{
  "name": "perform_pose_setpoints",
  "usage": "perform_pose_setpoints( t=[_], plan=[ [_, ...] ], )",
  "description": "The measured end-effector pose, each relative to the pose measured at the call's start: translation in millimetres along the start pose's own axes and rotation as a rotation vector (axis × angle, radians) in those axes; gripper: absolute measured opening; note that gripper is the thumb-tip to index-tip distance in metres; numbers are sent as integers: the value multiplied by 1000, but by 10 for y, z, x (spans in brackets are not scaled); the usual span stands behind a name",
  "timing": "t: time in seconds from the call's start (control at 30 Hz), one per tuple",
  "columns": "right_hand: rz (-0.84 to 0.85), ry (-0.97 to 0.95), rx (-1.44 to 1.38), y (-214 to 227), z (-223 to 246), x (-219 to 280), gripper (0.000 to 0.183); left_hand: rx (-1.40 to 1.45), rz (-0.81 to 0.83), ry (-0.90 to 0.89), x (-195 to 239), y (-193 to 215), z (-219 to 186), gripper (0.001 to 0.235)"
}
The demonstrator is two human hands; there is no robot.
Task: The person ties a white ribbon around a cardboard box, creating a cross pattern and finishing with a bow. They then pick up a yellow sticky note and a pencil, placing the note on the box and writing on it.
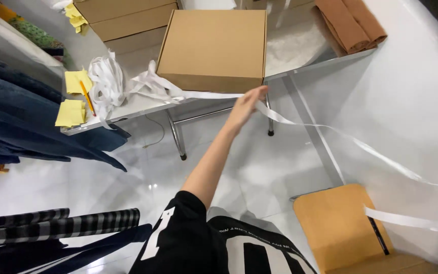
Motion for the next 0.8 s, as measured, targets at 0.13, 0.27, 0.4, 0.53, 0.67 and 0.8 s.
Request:
perform_pose_setpoints(
  t=[0.13,0.27,0.4,0.53,0.67,0.8],
  plan=[
    [-59,-61,65,-649,366,829,35,94,244,-143,644,-956,-945,59],
    [272,-202,-142,-1736,1794,1700,66,-126,519,-120,1404,-1655,-1394,59],
    [735,-69,-715,-2670,2775,2420,68,-138,636,-227,2130,-1899,-1603,64],
    [713,25,-933,-2467,3133,2844,109,-334,568,-297,2612,-1535,-1732,56],
    [494,-106,-857,-2048,2879,3216,70,-192,450,-302,3126,-1408,-1678,58],
    [236,-269,-839,-1200,2410,3560,65,-410,243,-292,3301,-1300,-1192,82]
  ],
)
Point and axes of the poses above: each hand's wrist, its own x-axis away from the middle knuckle, its own y-axis out of the back of the hand, z = x × y, the point moved 7 cm from there along -x, towards the middle knuckle, and after that the axes turned 9 degrees about -y, right-handed, at the moved point
